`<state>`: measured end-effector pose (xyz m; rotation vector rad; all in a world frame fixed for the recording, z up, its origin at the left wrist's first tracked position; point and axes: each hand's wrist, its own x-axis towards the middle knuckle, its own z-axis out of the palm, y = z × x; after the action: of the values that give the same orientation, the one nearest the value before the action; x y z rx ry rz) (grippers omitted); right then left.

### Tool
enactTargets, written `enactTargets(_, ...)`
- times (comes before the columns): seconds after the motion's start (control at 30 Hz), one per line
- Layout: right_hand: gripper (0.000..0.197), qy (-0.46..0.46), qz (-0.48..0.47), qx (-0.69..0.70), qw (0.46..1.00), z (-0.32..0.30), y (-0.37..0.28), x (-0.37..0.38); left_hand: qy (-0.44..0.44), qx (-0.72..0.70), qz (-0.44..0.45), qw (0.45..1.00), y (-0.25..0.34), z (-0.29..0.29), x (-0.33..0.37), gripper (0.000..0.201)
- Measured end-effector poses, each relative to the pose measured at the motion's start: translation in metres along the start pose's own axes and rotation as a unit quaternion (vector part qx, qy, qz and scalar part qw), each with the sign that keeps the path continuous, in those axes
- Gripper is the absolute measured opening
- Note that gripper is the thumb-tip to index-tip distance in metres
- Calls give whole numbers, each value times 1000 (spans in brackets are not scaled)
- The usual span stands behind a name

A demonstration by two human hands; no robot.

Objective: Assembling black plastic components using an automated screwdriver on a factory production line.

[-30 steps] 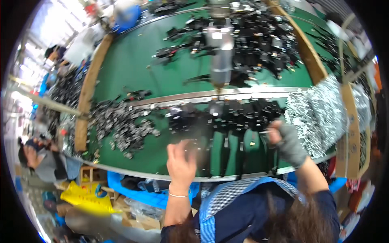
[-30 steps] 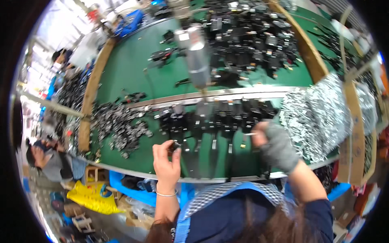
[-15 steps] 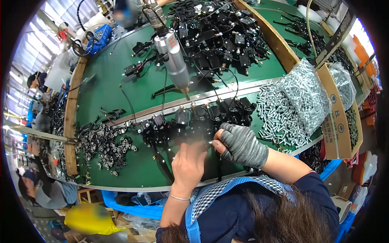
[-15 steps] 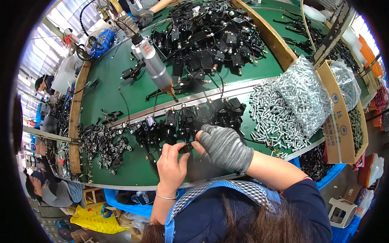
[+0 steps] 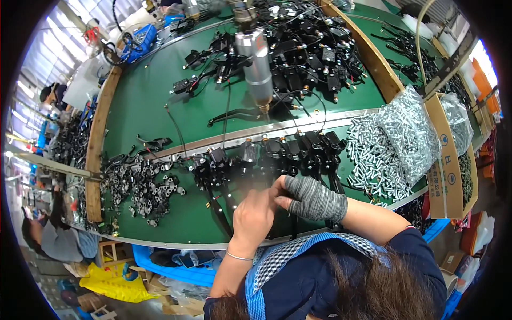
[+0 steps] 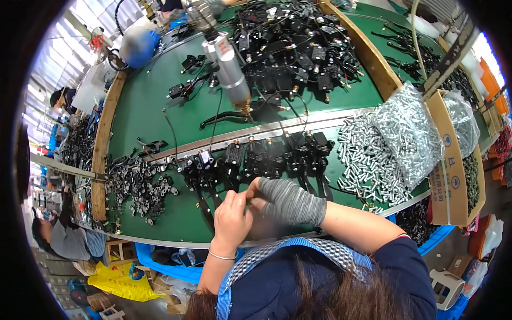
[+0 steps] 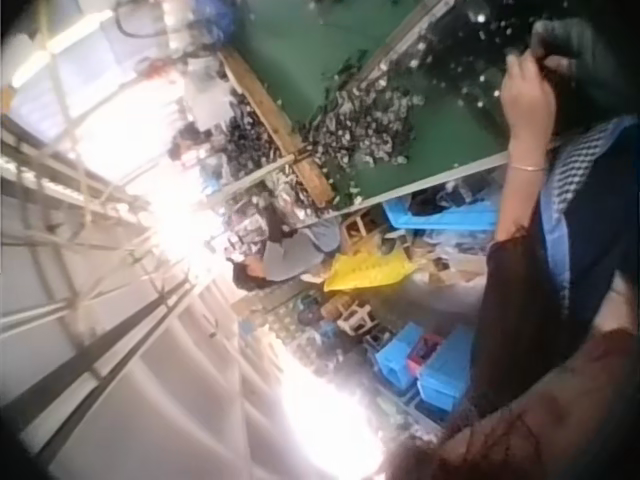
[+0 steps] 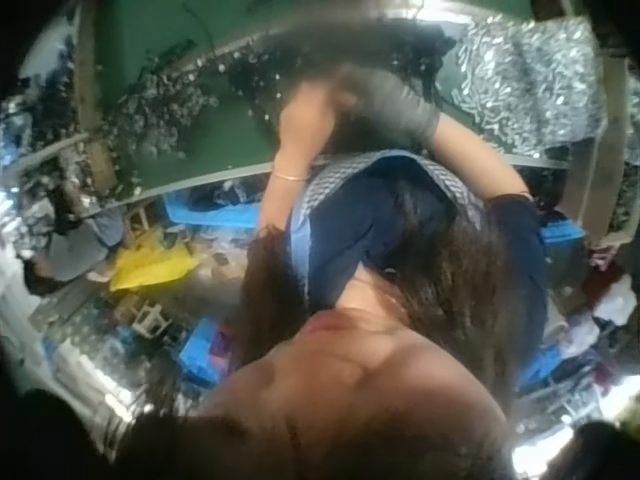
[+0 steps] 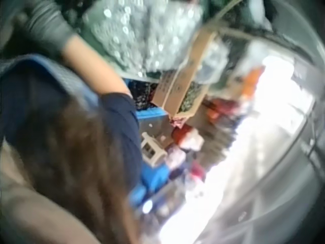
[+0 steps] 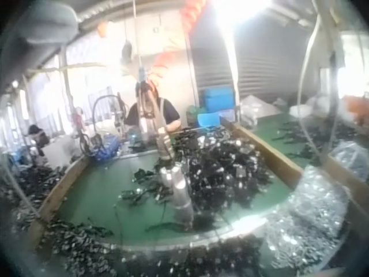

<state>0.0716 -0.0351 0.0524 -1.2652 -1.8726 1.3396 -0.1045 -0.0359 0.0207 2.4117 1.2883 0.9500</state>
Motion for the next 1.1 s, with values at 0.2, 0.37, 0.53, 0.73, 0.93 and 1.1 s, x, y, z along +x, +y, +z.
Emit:
enactTargets(0.2,25,36,7,-37,999,15,-2,16,-71,34,-9,997,-17,-3,-11,25)
enactTargets(0.37,40,271,-116,-95,951,-17,-16,38,83,86,-21,993,-50,-41,13,28)
enactTargets(0.53,95,402,-214,29,890,-52,-63,119,97,71,-62,991,-99,-56,49,26)
enactTargets(0.73,76,254,-151,283,912,-46,-55,164,12,-36,-104,994,-128,-43,50,24)
enactTargets(0.93,79,213,-196,360,887,-12,-92,185,7,-21,-60,998,-134,-46,47,27)
enactTargets(1.1,58,268,-237,317,878,4,-78,193,8,-27,-39,999,-129,-49,51,27)
